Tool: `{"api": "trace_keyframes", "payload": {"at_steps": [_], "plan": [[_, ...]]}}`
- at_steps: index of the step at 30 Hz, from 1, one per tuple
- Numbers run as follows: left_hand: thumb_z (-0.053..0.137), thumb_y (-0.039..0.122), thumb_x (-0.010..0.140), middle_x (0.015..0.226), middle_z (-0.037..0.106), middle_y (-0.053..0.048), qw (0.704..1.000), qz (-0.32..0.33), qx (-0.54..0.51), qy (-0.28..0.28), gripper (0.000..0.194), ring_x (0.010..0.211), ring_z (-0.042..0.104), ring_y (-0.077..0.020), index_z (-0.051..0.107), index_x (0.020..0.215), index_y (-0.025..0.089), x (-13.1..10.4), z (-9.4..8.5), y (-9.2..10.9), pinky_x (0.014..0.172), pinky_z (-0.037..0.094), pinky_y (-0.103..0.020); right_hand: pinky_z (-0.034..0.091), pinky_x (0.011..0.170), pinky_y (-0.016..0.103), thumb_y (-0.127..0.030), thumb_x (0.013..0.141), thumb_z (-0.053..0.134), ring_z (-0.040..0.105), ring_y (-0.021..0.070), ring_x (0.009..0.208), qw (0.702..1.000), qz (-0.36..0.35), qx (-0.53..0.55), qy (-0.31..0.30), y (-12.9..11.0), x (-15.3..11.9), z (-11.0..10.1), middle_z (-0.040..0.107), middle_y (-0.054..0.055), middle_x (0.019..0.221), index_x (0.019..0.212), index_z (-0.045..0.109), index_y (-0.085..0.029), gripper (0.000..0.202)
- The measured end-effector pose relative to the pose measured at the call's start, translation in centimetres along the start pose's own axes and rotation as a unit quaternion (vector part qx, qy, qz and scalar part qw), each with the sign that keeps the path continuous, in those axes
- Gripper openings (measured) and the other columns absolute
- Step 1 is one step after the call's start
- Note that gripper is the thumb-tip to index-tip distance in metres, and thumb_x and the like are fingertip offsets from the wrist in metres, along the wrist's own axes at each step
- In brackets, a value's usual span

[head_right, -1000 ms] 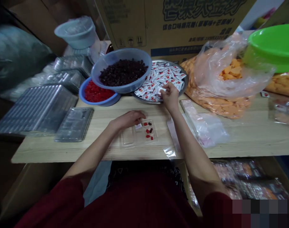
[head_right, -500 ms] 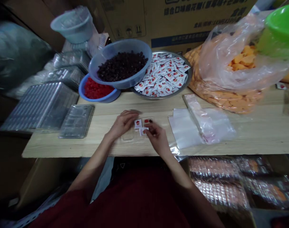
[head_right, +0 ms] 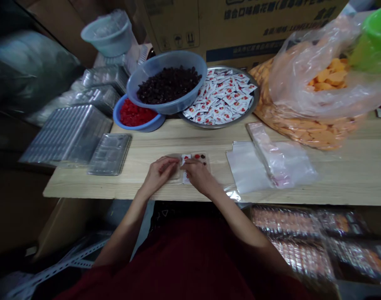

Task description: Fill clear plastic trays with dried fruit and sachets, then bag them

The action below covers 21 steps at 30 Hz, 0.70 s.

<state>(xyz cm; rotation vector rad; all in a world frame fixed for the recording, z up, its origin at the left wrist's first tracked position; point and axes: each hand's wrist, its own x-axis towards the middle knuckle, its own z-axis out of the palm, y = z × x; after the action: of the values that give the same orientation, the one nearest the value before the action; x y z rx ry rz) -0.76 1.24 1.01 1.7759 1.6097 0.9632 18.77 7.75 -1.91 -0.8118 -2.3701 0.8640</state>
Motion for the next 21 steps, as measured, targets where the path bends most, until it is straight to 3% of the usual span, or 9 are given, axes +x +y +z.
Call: {"api": "trace_keyframes", "payload": {"at_steps": [4,7,12,14,16,18,21], "plan": [[0.058,0.028,0.099,0.119,0.070,-0.008,1.000,0.019,0.023,-0.006,0.020,0.118,0.060,-0.0242,0.070,0.114,0.025,-1.5,0.4,0.2,0.105,0.046,-0.045,0.047,0.099,0.046,-0.010,0.092,0.060,0.057,0.0290,0.118,0.996,0.005,-0.062,0.068,-0.5,-1.3,-0.6,0.067,0.011,0.122,0.125,0.072,-0.025,0.038],[0.067,0.029,0.094,0.126,0.067,-0.008,0.998,0.028,0.060,0.001,0.024,0.125,0.055,-0.0263,0.070,0.117,0.026,-2.3,1.5,0.3,0.108,0.042,-0.047,0.042,0.102,0.049,-0.026,0.092,0.070,0.050,0.0318,0.126,0.994,0.006,-0.097,0.058,-0.5,-3.1,-0.3,0.065,0.010,0.128,0.121,0.072,-0.027,0.029],[0.069,0.028,0.092,0.124,0.068,-0.009,0.993,0.035,0.106,0.037,0.023,0.123,0.055,-0.0263,0.071,0.115,0.024,-1.9,2.3,0.5,0.107,0.042,-0.047,0.040,0.102,0.048,-0.027,0.094,0.068,0.050,0.0307,0.125,0.988,0.031,-0.126,0.080,-1.1,-4.0,0.5,0.063,0.010,0.129,0.117,0.073,-0.027,0.023],[0.067,0.028,0.094,0.127,0.067,-0.009,0.992,0.044,0.098,0.062,0.024,0.124,0.056,-0.0255,0.071,0.117,0.024,-1.4,0.9,0.4,0.108,0.043,-0.046,0.040,0.102,0.048,-0.031,0.094,0.069,0.050,0.0303,0.125,0.986,0.026,-0.117,0.116,-1.3,-3.7,-0.5,0.062,0.010,0.131,0.122,0.070,-0.028,0.028],[0.065,0.029,0.095,0.122,0.070,-0.009,0.988,0.032,0.074,0.132,0.021,0.118,0.061,-0.0237,0.072,0.113,0.022,-0.8,-1.5,0.1,0.104,0.046,-0.043,0.040,0.103,0.049,-0.033,0.095,0.067,0.052,0.0294,0.124,0.981,0.025,-0.115,0.155,-1.0,-3.6,-2.4,0.063,0.010,0.130,0.125,0.068,-0.028,0.030],[0.065,0.033,0.094,0.102,0.074,-0.006,0.970,-0.008,0.029,0.243,0.018,0.096,0.068,-0.0199,0.073,0.105,0.020,-0.2,-4.4,-0.4,0.091,0.053,-0.037,0.041,0.103,0.049,-0.031,0.098,0.063,0.055,0.0283,0.120,0.971,0.034,-0.133,0.197,-0.1,-3.7,-5.4,0.065,0.009,0.126,0.122,0.068,-0.027,0.025],[0.068,0.041,0.091,0.070,0.066,0.003,0.919,-0.075,-0.026,0.387,0.025,0.063,0.061,-0.0138,0.073,0.103,0.019,0.3,-8.0,-1.2,0.070,0.054,-0.030,0.044,0.101,0.049,-0.030,0.098,0.059,0.059,0.0274,0.114,0.931,0.049,-0.191,0.307,2.1,-4.4,-11.5,0.067,0.010,0.120,0.117,0.070,-0.025,0.022]]}}
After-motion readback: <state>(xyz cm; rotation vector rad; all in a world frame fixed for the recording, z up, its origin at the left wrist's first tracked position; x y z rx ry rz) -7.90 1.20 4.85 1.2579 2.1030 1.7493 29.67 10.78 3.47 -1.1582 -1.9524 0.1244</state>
